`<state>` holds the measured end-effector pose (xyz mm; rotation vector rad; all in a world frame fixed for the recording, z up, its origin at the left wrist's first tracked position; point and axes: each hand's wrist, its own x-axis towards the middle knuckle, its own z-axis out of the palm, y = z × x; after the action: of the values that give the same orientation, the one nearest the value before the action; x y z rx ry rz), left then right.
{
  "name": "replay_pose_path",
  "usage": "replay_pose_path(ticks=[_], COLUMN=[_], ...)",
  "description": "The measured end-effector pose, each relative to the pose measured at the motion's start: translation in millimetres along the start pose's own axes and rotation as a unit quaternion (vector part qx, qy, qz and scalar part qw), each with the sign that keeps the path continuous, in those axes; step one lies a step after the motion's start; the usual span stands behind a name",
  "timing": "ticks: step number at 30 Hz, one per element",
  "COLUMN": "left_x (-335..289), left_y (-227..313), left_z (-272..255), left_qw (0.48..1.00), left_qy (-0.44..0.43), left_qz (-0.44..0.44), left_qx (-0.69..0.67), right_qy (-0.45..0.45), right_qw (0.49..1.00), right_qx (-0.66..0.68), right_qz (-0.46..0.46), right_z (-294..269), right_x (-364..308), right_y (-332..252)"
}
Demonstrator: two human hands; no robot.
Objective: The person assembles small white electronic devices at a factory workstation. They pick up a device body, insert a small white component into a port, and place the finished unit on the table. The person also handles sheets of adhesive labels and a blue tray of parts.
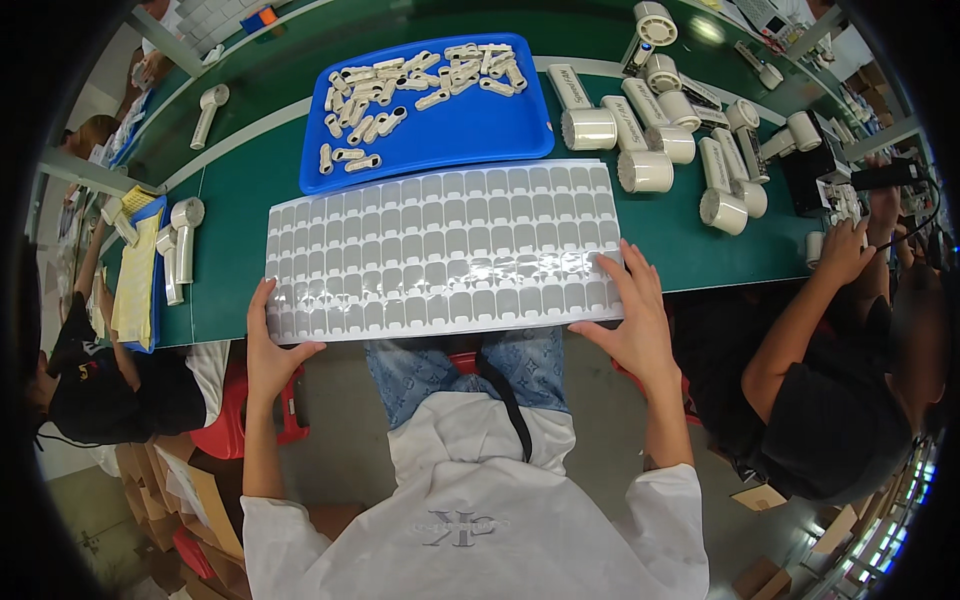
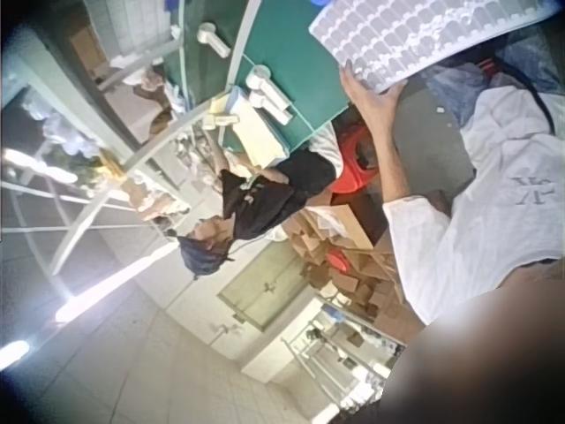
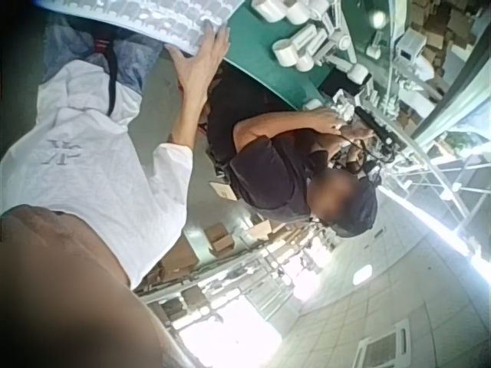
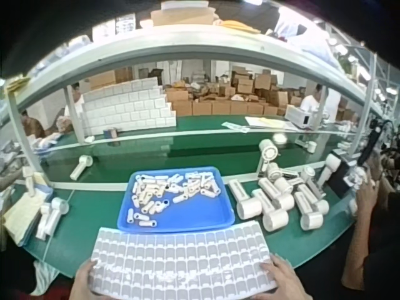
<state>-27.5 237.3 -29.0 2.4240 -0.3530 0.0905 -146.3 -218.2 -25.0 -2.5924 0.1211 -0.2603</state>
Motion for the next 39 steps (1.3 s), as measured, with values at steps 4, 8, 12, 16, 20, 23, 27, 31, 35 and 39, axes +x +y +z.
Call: replay_pose_path(ticks=[4,8,12,16,20,23,27,31,35,39], left_x=[-0.9,4.5,5.4,4.9,6.5,18.6,71.3,117.2,139.7,134.9], left_y=[-2.9,-17.3,-20.2,-20.7,-17.1,-9.3,17.6,47.2,27.7,27.1], left_z=[1.7,2.0,-1.6,-2.7,-8.8,-32.2,-25.6,31.0,78.0,84.5], left_qw=[1.000,0.999,0.999,0.999,1.000,0.998,0.994,0.984,0.983,0.981], left_qy=[0.012,0.032,0.030,0.031,0.001,-0.043,0.049,0.051,0.133,0.152], left_qz=[0.014,0.023,0.022,0.024,0.020,0.049,0.094,0.168,0.128,0.116], left_qx=[-0.001,-0.023,-0.017,-0.014,-0.005,0.015,-0.013,-0.013,0.006,0.036], right_qy=[0.025,0.035,0.040,0.027,-0.011,0.019,0.025,0.034,0.041,0.047], right_qw=[1.000,0.999,0.999,0.999,0.999,0.998,0.981,0.966,0.969,0.972], right_qx=[0.011,0.018,0.030,0.022,0.044,0.042,0.051,0.021,0.005,0.048], right_qz=[-0.006,-0.005,-0.016,-0.022,-0.018,-0.043,-0.188,-0.254,-0.242,-0.226], right_z=[3.7,10.0,15.5,9.7,-8.1,-21.1,-26.0,23.6,58.2,57.1], right_x=[-0.7,5.8,10.2,9.4,18.9,36.7,91.6,150.8,158.0,160.0], right_y=[3.4,2.2,3.8,-0.2,-5.4,-13.0,-48.6,-60.7,-43.7,-41.7])
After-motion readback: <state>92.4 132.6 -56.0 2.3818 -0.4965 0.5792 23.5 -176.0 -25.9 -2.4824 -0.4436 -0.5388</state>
